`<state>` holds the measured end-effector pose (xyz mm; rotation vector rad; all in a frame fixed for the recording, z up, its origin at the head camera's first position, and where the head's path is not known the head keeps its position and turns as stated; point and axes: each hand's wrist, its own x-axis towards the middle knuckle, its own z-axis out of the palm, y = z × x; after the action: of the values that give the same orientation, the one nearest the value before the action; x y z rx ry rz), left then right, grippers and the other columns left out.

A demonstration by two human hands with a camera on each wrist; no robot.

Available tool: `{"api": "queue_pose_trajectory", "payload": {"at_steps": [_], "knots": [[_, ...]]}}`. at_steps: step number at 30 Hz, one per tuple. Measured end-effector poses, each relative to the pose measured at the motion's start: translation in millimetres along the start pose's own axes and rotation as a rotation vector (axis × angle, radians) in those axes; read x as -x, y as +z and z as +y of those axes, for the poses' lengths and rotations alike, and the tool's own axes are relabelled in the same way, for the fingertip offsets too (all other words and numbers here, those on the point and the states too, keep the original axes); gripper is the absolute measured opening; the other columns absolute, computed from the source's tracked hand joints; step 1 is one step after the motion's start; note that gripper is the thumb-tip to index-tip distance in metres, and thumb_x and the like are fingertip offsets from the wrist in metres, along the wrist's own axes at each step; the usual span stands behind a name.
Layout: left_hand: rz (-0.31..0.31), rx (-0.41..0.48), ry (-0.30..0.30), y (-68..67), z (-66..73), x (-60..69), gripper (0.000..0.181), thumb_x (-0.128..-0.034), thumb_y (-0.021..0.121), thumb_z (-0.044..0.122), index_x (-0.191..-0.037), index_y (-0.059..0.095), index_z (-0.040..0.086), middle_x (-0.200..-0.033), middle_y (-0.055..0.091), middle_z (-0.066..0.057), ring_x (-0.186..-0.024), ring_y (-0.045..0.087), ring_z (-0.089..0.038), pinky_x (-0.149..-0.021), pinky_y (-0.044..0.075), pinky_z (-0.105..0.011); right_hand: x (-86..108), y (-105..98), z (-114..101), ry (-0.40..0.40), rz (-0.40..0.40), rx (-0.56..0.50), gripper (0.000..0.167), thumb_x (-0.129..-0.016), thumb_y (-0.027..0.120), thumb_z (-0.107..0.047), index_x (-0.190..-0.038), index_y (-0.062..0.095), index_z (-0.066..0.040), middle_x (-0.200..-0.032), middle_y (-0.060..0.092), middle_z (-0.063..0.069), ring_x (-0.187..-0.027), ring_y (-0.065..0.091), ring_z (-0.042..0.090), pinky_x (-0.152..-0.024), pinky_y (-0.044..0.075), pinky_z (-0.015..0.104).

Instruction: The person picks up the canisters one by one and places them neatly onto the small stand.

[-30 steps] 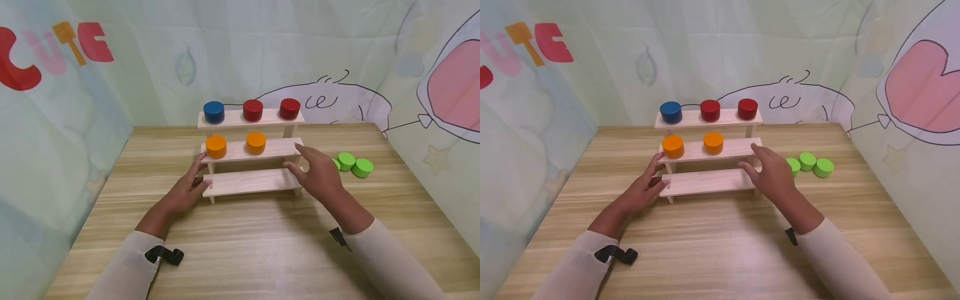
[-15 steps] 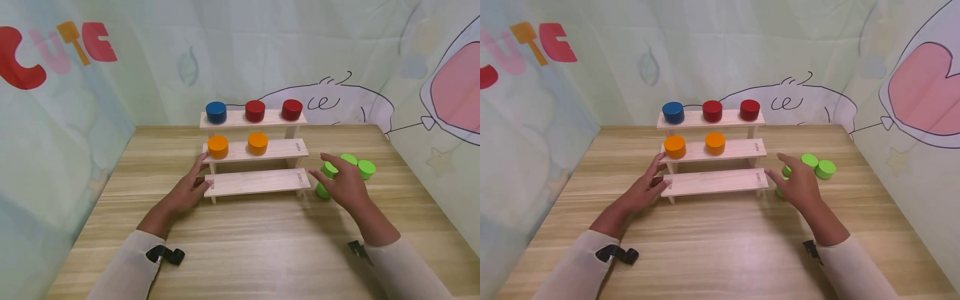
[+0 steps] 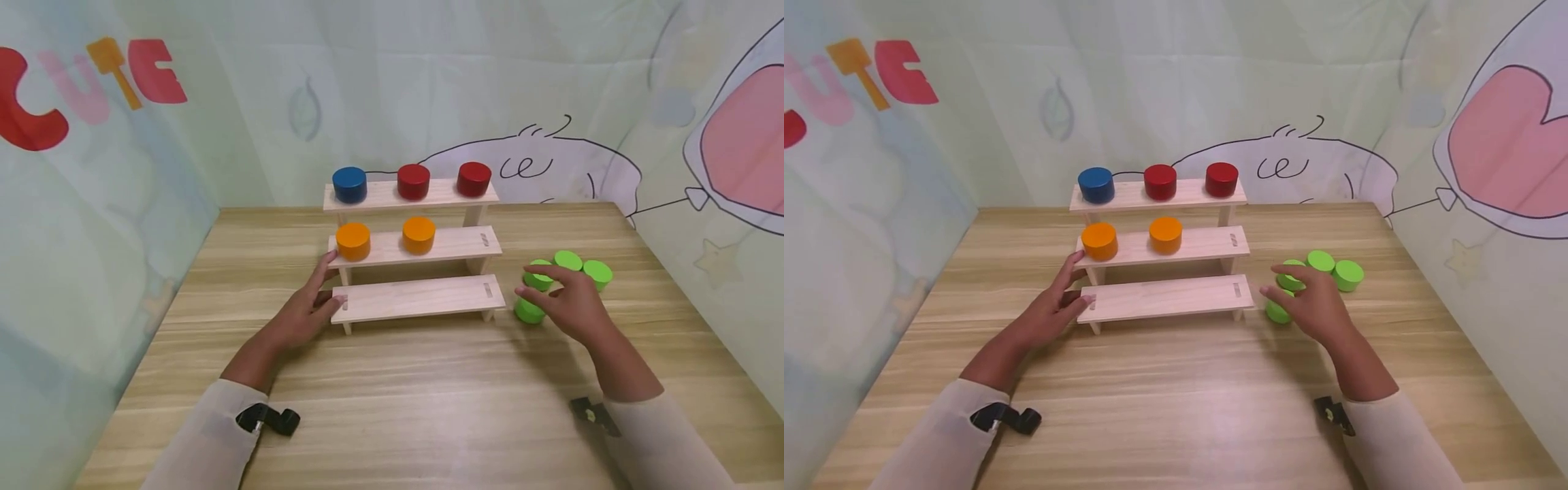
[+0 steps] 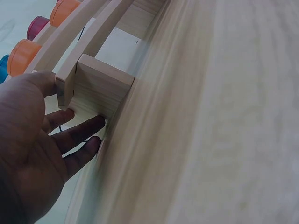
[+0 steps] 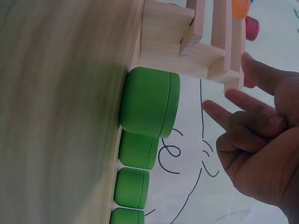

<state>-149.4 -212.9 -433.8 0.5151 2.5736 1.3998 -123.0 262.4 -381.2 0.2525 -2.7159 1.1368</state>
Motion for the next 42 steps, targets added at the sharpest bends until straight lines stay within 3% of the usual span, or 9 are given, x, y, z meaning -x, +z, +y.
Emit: {"api": "queue_pose_trajectory", "payload": {"at_steps": [3,8,12,18,25,28,33,35,42], "knots": [[-0.001,0.001,-0.001,0.3,-0.7,0.5,0.082,-0.1150,0.055,0.031,-0.171,0.000,0.055,-0.178,0.030,-0.020,-0.148,0.056,-0.051,-0.119,0.049,-0.066,-0.8,-1.3,5.9,-0.007,-0.031,-0.009,0.042,-0.094,0.088,-0.019,-0.131,0.079,-0.002,-0.133,0.077,0.022,-0.097,0.056,-0.020,-0.073,0.057,0.016],[-0.004,0.010,0.015,0.6,-1.1,1.2,0.083,-0.1150,0.056,0.029,-0.172,0.001,0.054,-0.178,0.030,-0.021,-0.147,0.057,-0.051,-0.118,0.050,-0.066,1.1,-8.1,11.9,-0.026,-0.086,0.065,0.037,-0.092,0.090,-0.020,-0.126,0.082,-0.006,-0.127,0.081,0.015,-0.106,0.056,-0.018,-0.078,0.058,0.022],[-0.003,0.014,0.020,1.2,-2.2,0.9,0.083,-0.1149,0.056,0.029,-0.172,0.001,0.053,-0.178,0.030,-0.021,-0.147,0.058,-0.051,-0.118,0.050,-0.066,1.0,-14.5,20.0,-0.043,-0.143,0.097,0.039,-0.090,0.091,-0.021,-0.126,0.082,-0.008,-0.128,0.081,0.014,-0.107,0.051,-0.023,-0.078,0.058,0.025],[-0.003,0.021,0.018,2.4,-2.4,0.5,0.084,-0.1149,0.056,0.028,-0.172,0.000,0.053,-0.178,0.029,-0.021,-0.147,0.057,-0.051,-0.118,0.050,-0.065,-0.9,-20.2,36.7,-0.082,-0.211,0.059,0.044,-0.088,0.093,-0.016,-0.129,0.081,-0.005,-0.134,0.078,0.019,-0.111,0.044,-0.031,-0.077,0.058,0.020],[0.004,0.012,0.025,2.0,-4.3,0.7,0.083,-0.1149,0.056,0.027,-0.173,0.001,0.051,-0.178,0.029,-0.021,-0.146,0.058,-0.051,-0.118,0.050,-0.065,-2.8,-20.5,48.6,-0.064,-0.290,0.004,0.044,-0.087,0.093,-0.017,-0.128,0.082,-0.007,-0.141,0.074,0.019,-0.123,0.046,-0.027,-0.092,0.053,0.011],[0.001,0.011,0.018,1.5,-4.6,0.3,0.083,-0.1151,0.056,0.029,-0.172,0.000,0.053,-0.179,0.029,-0.020,-0.147,0.058,-0.051,-0.118,0.050,-0.065,-2.9,-20.0,49.7,-0.054,-0.313,0.001,0.045,-0.086,0.093,-0.016,-0.129,0.082,-0.007,-0.144,0.072,0.018,-0.131,0.050,-0.018,-0.093,0.052,0.011],[0.002,0.008,0.005,0.8,-2.9,0.1,0.084,-0.1151,0.056,0.030,-0.172,-0.001,0.054,-0.179,0.029,-0.020,-0.148,0.056,-0.051,-0.119,0.049,-0.066,-4.8,-19.6,50.2,-0.034,-0.336,0.031,0.045,-0.087,0.092,-0.014,-0.130,0.080,-0.004,-0.145,0.070,0.023,-0.143,0.062,0.037,-0.096,0.045,0.007],[0.002,0.007,0.000,0.5,-1.8,0.1,0.084,-0.1151,0.056,0.030,-0.171,-0.001,0.055,-0.179,0.029,-0.020,-0.149,0.055,-0.051,-0.119,0.048,-0.066,-5.9,-18.9,51.3,-0.031,-0.342,0.035,0.045,-0.087,0.092,-0.013,-0.130,0.080,-0.003,-0.144,0.070,0.025,-0.141,0.061,0.049,-0.097,0.043,0.007],[0.001,0.008,0.004,0.4,-0.5,0.3,0.084,-0.1151,0.056,0.029,-0.172,-0.001,0.053,-0.178,0.029,-0.021,-0.149,0.055,-0.052,-0.120,0.048,-0.066,-8.2,-17.2,54.8,-0.025,-0.343,0.059,0.044,-0.087,0.092,-0.014,-0.128,0.081,-0.004,-0.140,0.073,0.024,-0.136,0.065,0.044,-0.097,0.045,0.007]]}}
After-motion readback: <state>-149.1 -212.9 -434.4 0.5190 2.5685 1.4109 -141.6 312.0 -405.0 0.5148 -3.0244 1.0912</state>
